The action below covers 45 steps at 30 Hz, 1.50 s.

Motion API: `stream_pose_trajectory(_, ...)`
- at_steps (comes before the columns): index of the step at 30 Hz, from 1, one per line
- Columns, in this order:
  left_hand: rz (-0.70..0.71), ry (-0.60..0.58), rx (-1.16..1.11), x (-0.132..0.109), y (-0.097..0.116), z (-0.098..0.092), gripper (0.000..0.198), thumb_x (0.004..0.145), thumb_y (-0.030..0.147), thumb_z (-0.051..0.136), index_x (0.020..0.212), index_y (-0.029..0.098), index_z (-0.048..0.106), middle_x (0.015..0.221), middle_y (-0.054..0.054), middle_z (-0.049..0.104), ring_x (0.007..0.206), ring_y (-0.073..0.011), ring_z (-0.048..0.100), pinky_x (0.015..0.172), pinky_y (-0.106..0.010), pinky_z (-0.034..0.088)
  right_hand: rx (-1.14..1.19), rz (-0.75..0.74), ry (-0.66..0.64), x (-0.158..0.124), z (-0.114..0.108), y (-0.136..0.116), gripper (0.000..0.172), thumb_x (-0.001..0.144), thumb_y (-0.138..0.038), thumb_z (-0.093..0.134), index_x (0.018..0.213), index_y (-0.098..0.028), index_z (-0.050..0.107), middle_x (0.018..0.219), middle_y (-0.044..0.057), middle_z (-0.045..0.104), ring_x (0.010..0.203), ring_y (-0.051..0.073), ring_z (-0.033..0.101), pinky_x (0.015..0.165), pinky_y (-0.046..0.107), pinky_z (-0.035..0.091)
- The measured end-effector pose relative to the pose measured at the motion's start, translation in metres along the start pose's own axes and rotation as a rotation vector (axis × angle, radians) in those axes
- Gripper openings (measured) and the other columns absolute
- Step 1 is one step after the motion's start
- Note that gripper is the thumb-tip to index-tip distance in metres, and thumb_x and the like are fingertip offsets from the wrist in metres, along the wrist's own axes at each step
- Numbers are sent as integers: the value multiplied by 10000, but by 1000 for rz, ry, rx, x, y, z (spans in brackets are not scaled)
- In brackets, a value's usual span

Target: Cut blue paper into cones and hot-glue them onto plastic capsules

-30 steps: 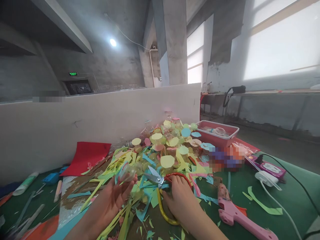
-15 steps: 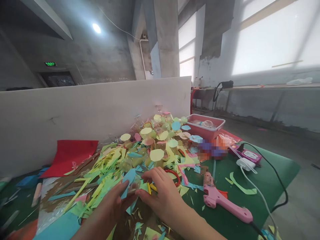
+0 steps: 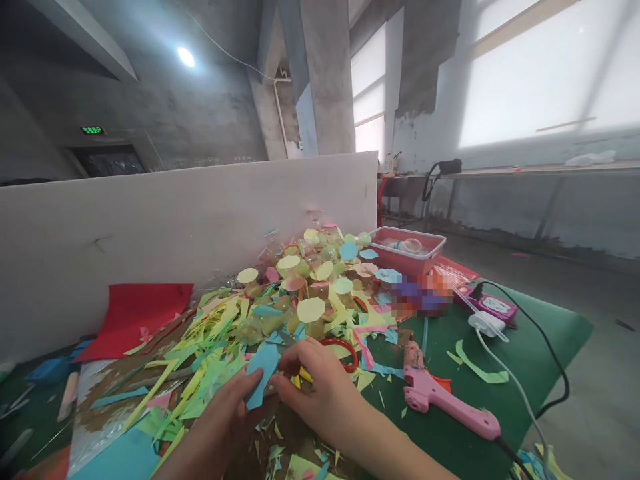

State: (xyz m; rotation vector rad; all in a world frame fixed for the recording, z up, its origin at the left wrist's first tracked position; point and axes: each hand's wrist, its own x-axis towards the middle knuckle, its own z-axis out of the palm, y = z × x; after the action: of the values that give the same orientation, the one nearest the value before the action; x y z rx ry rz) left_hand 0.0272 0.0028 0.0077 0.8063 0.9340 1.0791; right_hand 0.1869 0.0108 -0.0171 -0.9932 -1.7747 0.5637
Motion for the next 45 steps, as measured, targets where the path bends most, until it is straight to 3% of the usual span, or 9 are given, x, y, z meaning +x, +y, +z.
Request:
stream_pose_trajectory(8, -60, -22, -15, 1, 0, -2, 240, 700, 344, 770, 859, 171, 724, 985, -73, 746, 1077, -280, 642, 910, -347, 535, 44, 38, -34, 0, -1, -1, 57, 868, -191, 563, 818, -218, 554, 783, -20, 593, 745, 140, 551, 686, 245, 419)
stream_pose_trajectory(13, -66, -35, -62, -1, 1, 0, 288, 711, 288, 767, 975, 180, 726, 1000, -61, 749, 1069, -270, 646, 955, -348, 508, 99, 75, -53, 0, 1, 2, 42, 863, -198, 556, 825, -214, 561, 776, -22, 601, 723, 131, 559, 676, 235, 431)
stream_pose_trajectory(18, -97, -90, -83, 1, 0, -3, 264, 730, 297, 756, 960, 170, 732, 993, -70, 753, 1039, -277, 663, 994, -381, 477, 169, 123, -66, 0, 2, 1, 61, 853, -182, 539, 797, -205, 548, 747, -23, 598, 700, 124, 563, 651, 221, 439)
stream_pose_trajectory(25, -127, -73, -90, 2, -1, -5, 323, 728, 330, 748, 1002, 161, 720, 945, -81, 759, 1016, -292, 674, 978, -403, 486, 195, 115, -69, 1, -2, -3, 67, 855, -177, 521, 797, -206, 536, 723, -28, 579, 692, 126, 549, 649, 220, 444)
stream_pose_trajectory(31, -46, -7, -6, 4, -1, -1, 364, 650, 372, 791, 947, 175, 714, 943, -85, 752, 980, -299, 680, 892, -392, 525, 234, 166, -121, 0, -7, -9, 113, 915, -275, 467, 883, -206, 551, 810, -2, 593, 783, 151, 562, 708, 239, 452)
stream_pose_trajectory(35, -23, 76, 62, 10, -5, -8, 361, 614, 417, 813, 856, 186, 676, 811, -53, 738, 809, -250, 698, 726, -331, 545, 332, 212, -182, 1, -10, -14, 171, 940, -327, 440, 867, -206, 537, 801, 0, 608, 789, 154, 582, 726, 242, 456)
stream_pose_trajectory(40, 127, 180, 180, 17, -10, -16, 443, 537, 462, 849, 805, 182, 634, 692, 18, 654, 623, -146, 611, 549, -219, 470, 209, 234, -189, 3, -7, -13, 218, 897, -352, 510, 737, -208, 481, 700, -32, 537, 676, 129, 498, 616, 217, 406)
stream_pose_trajectory(45, 225, 189, 292, 14, -8, -14, 473, 548, 519, 823, 801, 180, 612, 705, 15, 637, 593, -136, 569, 538, -225, 457, 154, 239, -196, 5, -1, -7, 276, 889, -311, 488, 643, -207, 417, 613, -51, 461, 604, 111, 424, 558, 215, 345)
